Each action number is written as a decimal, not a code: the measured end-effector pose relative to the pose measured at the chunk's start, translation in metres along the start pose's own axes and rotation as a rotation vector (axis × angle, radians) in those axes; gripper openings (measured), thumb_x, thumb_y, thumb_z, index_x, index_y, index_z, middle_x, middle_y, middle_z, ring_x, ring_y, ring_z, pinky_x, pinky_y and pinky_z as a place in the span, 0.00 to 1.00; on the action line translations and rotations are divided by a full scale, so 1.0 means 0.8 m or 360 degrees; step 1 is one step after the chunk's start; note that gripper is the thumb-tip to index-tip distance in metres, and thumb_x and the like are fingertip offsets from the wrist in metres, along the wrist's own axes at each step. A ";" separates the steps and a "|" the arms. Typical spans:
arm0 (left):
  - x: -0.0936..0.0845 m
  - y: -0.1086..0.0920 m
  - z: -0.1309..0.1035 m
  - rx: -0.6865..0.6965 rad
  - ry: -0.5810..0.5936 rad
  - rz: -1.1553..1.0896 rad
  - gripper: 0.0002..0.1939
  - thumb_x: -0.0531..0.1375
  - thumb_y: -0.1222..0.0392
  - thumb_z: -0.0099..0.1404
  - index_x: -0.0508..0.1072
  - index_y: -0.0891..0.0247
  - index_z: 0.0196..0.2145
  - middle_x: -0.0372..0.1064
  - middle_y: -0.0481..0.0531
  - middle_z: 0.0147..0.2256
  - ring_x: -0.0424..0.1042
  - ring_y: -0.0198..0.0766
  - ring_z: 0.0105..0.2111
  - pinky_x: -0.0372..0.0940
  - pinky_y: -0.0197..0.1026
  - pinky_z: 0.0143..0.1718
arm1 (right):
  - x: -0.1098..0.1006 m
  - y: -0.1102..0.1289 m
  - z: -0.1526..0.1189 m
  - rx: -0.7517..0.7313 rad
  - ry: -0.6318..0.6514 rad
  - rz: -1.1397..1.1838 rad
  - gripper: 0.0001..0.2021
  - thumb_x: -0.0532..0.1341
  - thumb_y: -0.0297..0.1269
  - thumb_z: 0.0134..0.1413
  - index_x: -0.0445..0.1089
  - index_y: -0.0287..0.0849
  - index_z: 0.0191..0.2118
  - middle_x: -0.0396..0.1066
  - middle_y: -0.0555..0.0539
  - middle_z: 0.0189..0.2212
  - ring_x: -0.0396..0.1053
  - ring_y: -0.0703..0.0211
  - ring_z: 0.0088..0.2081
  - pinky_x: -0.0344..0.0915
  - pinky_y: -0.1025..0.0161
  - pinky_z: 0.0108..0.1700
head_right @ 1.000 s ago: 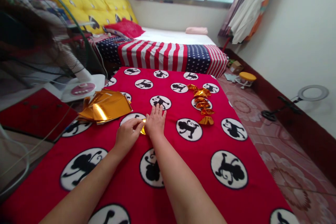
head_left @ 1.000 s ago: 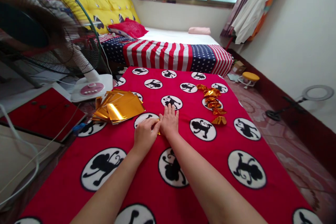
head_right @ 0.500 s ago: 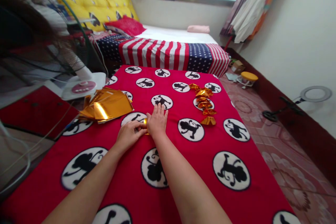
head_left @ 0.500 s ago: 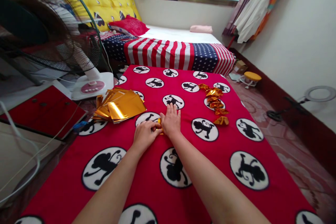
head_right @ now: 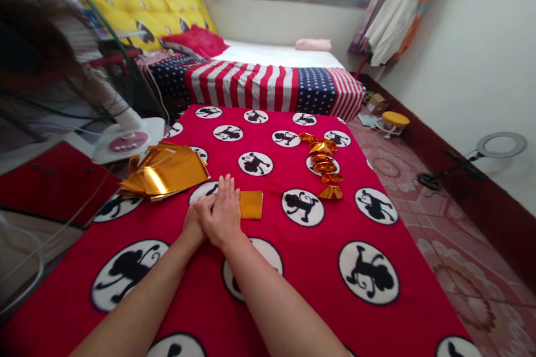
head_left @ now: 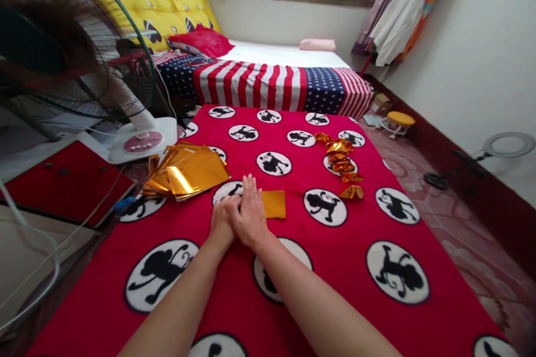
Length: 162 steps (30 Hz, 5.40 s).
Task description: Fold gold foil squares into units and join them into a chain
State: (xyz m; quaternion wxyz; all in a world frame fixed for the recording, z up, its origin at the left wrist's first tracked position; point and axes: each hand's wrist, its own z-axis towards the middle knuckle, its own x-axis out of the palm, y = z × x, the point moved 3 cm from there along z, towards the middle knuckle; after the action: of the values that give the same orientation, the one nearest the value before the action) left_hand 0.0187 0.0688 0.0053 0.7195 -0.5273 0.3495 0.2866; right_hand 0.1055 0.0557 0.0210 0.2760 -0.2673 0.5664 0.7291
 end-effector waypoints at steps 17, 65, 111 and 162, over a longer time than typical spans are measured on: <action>-0.009 -0.018 -0.001 -0.0075 0.0056 0.0054 0.05 0.65 0.57 0.58 0.79 0.56 0.34 0.73 0.48 0.31 0.71 0.41 0.36 0.62 0.43 0.41 | -0.078 -0.089 -0.047 0.0102 0.0299 -0.0750 0.44 0.50 0.62 0.59 0.41 0.34 0.70 0.32 0.41 0.70 0.30 0.50 0.71 0.30 0.45 0.69; -0.003 0.010 0.000 -0.0003 -0.0301 -0.0417 0.19 0.54 0.59 0.66 0.71 0.61 0.53 0.75 0.55 0.46 0.71 0.44 0.48 0.64 0.49 0.54 | -0.081 -0.101 -0.015 0.0093 -0.0333 -0.0127 0.19 0.50 0.22 0.45 0.73 0.42 0.40 0.68 0.43 0.56 0.59 0.50 0.62 0.47 0.43 0.65; 0.004 -0.017 -0.004 0.0234 -0.0035 -0.0135 0.02 0.66 0.60 0.59 0.79 0.58 0.31 0.72 0.50 0.35 0.69 0.43 0.41 0.61 0.45 0.44 | -0.079 -0.082 -0.047 0.0033 -0.0147 -0.0221 0.06 0.62 0.35 0.55 0.68 0.44 0.29 0.70 0.51 0.29 0.66 0.62 0.30 0.56 0.65 0.33; -0.013 0.004 -0.001 0.0420 0.0027 -0.0532 0.09 0.65 0.67 0.55 0.80 0.58 0.34 0.76 0.53 0.41 0.72 0.42 0.43 0.66 0.46 0.49 | -0.104 -0.102 -0.043 -0.0259 -0.0071 0.0330 0.14 0.56 0.23 0.52 0.77 0.46 0.37 0.73 0.46 0.41 0.70 0.56 0.44 0.66 0.58 0.49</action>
State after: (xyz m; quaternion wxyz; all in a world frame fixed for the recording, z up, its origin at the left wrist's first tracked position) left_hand 0.0099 0.0683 0.0116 0.8169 -0.4816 0.2975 0.1106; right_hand 0.2243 0.0306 0.0165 0.1890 -0.2126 0.5237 0.8030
